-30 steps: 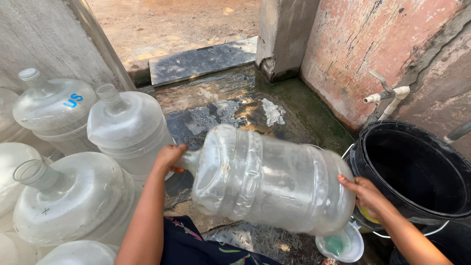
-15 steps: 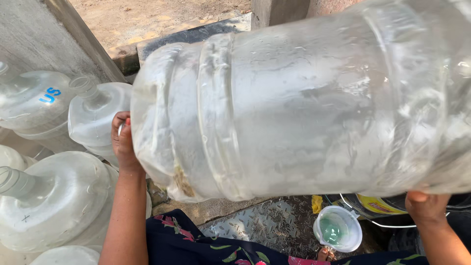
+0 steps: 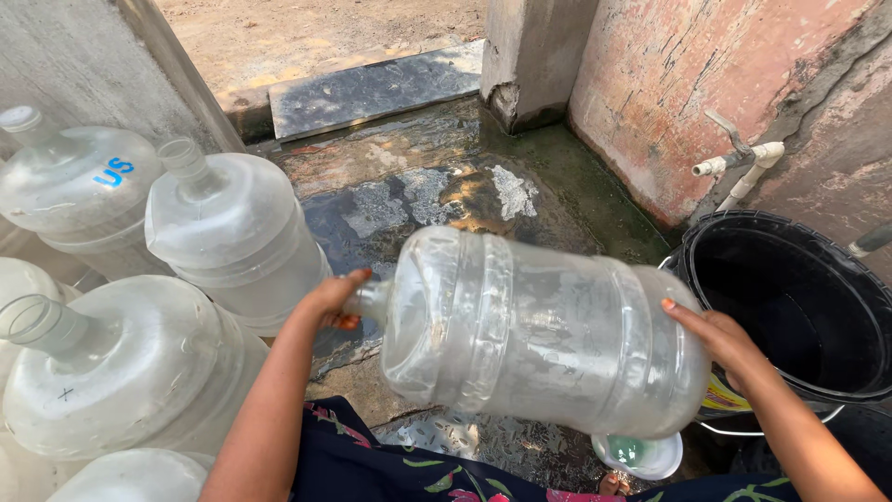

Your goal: The person sits on a wet floor and repeatedly rinses large transparent water containers by scooping water from a bucket with a small jug, pouring it into the containers, shaking them, and emptying the water. The person handles multiple containers one at a time and places them upright after rinsing.

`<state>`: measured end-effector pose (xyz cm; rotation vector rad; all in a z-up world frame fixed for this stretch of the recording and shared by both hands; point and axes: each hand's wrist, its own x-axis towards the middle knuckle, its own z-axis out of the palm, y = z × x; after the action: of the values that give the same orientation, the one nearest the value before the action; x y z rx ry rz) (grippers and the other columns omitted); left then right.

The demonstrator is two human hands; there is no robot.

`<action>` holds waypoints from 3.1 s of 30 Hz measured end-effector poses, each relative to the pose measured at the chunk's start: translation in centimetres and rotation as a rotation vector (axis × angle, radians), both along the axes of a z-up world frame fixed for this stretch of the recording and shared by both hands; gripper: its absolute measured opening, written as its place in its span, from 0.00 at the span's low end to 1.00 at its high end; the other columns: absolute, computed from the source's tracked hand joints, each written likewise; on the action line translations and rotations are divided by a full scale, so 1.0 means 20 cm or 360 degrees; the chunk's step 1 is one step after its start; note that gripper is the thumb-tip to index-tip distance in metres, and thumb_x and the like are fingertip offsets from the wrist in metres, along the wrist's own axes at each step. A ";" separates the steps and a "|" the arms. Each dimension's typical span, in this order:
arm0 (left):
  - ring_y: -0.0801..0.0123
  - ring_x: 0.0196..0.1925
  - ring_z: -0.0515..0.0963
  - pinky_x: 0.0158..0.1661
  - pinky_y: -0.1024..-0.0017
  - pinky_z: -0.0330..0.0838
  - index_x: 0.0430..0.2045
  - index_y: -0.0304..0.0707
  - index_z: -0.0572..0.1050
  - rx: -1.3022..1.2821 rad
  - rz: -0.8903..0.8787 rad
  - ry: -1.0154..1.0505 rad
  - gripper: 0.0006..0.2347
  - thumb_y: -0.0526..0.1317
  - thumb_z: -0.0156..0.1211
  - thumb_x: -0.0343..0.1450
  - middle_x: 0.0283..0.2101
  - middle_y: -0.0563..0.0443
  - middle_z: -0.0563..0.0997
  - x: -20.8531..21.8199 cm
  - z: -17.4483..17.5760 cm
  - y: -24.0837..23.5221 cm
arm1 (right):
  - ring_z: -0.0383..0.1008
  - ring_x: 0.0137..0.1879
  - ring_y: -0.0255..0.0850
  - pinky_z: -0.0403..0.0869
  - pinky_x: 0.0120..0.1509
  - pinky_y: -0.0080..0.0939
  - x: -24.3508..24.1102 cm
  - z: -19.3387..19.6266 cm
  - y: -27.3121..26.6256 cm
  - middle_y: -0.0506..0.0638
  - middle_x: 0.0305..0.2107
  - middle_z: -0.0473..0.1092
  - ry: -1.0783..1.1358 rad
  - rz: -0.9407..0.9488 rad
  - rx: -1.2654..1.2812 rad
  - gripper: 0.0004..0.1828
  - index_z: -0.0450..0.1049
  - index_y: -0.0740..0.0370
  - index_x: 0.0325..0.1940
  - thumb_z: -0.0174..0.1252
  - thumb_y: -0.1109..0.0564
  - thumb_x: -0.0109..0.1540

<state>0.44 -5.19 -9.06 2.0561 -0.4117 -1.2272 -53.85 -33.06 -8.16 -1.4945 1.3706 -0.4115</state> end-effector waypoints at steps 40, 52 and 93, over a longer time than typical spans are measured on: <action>0.69 0.57 0.75 0.60 0.68 0.69 0.51 0.40 0.66 -0.2237 -0.0116 -0.0363 0.18 0.41 0.67 0.72 0.52 0.51 0.76 0.02 0.53 0.25 | 0.66 0.74 0.47 0.62 0.87 0.54 -0.08 0.55 0.29 0.58 0.66 0.65 -0.1535 0.0345 -0.1035 0.32 0.60 0.66 0.69 0.51 0.39 0.72; 0.63 0.39 0.78 0.44 0.65 0.71 0.36 0.29 0.80 -0.1837 0.0341 -0.0274 0.17 0.50 0.59 0.80 0.41 0.37 0.80 0.05 0.26 0.09 | 0.58 0.76 0.52 0.59 0.83 0.56 0.03 0.33 0.28 0.60 0.68 0.60 -0.1414 0.0017 -0.0917 0.39 0.56 0.66 0.74 0.37 0.30 0.74; 0.65 0.20 0.74 0.22 0.68 0.72 0.30 0.31 0.74 0.0534 -0.0333 -0.0039 0.34 0.70 0.39 0.72 0.22 0.48 0.73 0.19 -0.18 0.04 | 0.77 0.54 0.57 0.68 0.63 0.57 0.02 -0.13 -0.03 0.66 0.48 0.76 0.0016 0.0023 0.0256 0.43 0.75 0.71 0.60 0.58 0.30 0.59</action>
<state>4.27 -4.37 -12.69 2.3590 -0.4675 -1.4793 -53.38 -33.59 -10.74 -1.3753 1.3672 -0.2781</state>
